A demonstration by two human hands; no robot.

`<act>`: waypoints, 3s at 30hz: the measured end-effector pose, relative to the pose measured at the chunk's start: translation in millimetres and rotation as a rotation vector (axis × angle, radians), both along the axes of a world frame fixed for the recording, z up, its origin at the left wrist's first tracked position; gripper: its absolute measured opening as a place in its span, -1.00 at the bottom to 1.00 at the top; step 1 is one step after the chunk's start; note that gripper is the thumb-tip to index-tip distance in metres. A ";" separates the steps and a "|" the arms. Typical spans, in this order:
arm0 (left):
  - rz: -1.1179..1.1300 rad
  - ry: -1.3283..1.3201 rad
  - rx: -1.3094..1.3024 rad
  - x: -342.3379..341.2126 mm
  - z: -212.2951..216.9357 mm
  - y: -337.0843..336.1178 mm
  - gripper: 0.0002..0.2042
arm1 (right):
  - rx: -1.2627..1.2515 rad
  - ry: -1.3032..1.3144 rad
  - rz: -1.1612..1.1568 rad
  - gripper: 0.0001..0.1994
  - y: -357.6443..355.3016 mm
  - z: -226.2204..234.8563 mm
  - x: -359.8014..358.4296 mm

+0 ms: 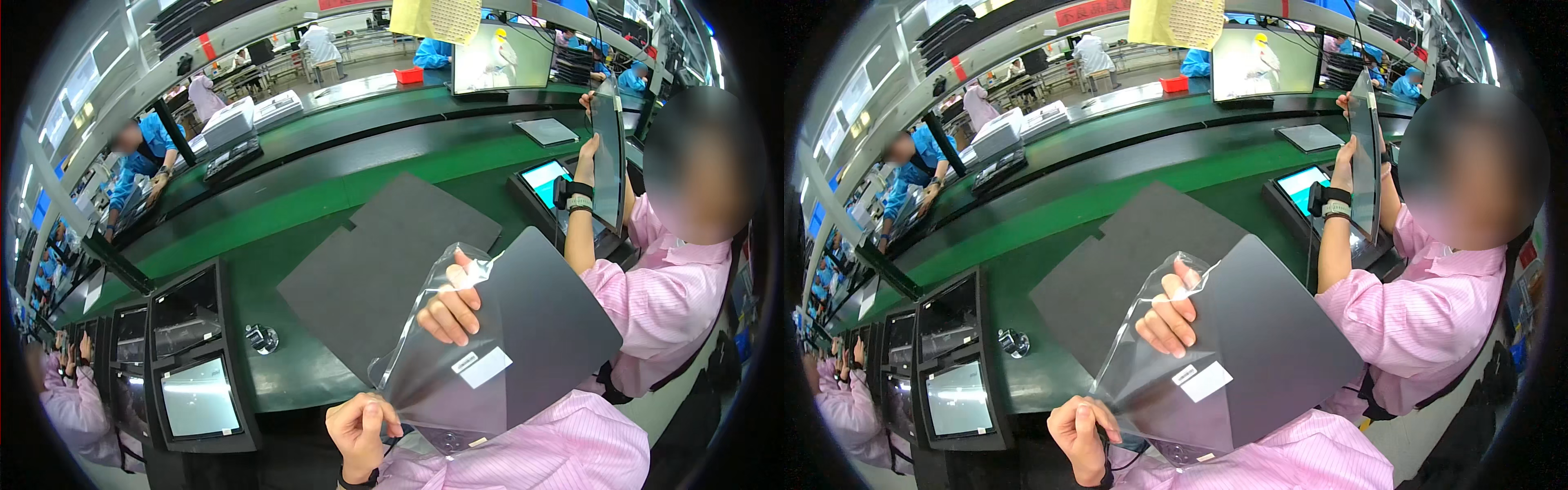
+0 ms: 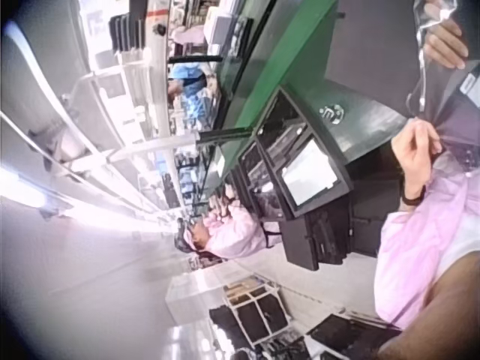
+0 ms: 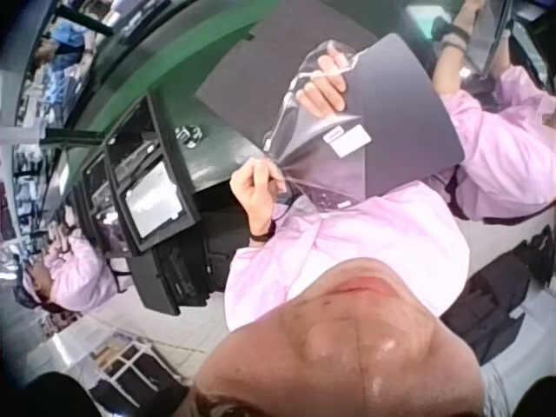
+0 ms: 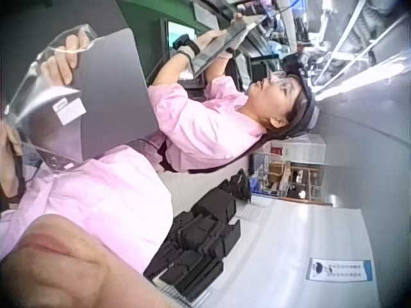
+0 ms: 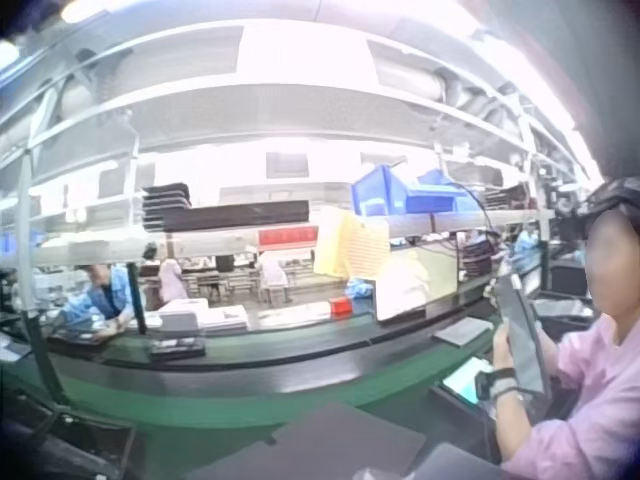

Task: The recorder and coworkers are performing final assembly, cleaning, and inspection tasks on tablets at a production line station.

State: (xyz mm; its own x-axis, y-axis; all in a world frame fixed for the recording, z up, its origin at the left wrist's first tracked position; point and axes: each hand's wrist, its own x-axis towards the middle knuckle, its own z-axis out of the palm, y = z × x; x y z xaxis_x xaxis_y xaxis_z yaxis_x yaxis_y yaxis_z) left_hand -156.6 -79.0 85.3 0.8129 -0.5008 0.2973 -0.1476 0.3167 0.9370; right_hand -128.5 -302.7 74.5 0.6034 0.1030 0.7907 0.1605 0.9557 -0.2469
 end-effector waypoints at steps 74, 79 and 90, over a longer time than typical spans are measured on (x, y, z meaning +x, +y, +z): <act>0.010 -0.884 0.220 14.7 142.9 -66.0 -0.88 | -0.638 0.024 -2.521 -0.68 -9.0 74.2 -49.7; 0.092 -0.527 0.025 4.0 107.4 -61.8 -0.43 | -0.590 -0.007 -2.642 -0.70 0.2 80.7 -71.8; 1.023 -0.998 -0.234 102.5 80.2 -102.6 -0.42 | -0.854 -0.134 -2.594 -0.58 62.8 79.1 -79.1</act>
